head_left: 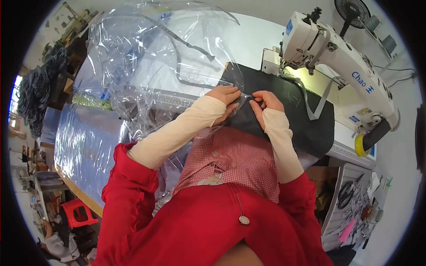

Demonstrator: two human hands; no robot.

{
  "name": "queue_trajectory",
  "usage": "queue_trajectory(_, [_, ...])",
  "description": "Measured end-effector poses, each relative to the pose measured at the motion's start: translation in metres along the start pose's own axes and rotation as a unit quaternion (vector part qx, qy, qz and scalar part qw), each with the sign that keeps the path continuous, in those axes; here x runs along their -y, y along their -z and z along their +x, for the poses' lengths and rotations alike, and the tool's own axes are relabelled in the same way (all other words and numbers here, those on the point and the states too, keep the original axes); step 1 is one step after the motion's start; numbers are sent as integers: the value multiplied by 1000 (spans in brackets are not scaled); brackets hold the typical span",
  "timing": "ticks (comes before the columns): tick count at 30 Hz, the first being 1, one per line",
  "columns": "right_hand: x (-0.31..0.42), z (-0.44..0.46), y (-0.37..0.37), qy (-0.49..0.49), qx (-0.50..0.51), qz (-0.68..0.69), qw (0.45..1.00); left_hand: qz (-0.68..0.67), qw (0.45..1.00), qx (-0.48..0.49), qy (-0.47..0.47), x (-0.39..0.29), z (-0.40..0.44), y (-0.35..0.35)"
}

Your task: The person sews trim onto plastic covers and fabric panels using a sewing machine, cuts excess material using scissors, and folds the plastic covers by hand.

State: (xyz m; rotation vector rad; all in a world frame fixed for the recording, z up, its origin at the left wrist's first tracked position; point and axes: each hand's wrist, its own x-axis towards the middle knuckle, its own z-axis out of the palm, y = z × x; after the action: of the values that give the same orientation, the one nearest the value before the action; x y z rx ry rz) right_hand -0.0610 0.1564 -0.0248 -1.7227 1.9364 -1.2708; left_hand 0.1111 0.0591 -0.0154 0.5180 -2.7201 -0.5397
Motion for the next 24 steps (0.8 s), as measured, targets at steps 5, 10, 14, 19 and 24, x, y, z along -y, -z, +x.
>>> queue_trajectory(5, [9, 6, -5, -42, -3, -54, 998, 4, 996, -83, -21, -7, -7, -14])
queue_trajectory(10, [7, 3, -12, -48, -69, 7, 996, -8, 994, -112, -15, -10, -3, -20])
queue_trajectory(14, [10, -4, -13, -109, -85, 61, 988, -57, 992, -111, -3, -13, 0, -18])
queue_trajectory(19, [14, -2, -22, -134, -101, 169, 971, -12, 996, -78, -28, -4, 10, -15])
queue_trajectory(24, [16, 2, -30, -167, -100, 256, 947, -75, 996, -49, -11, -3, 17, 5])
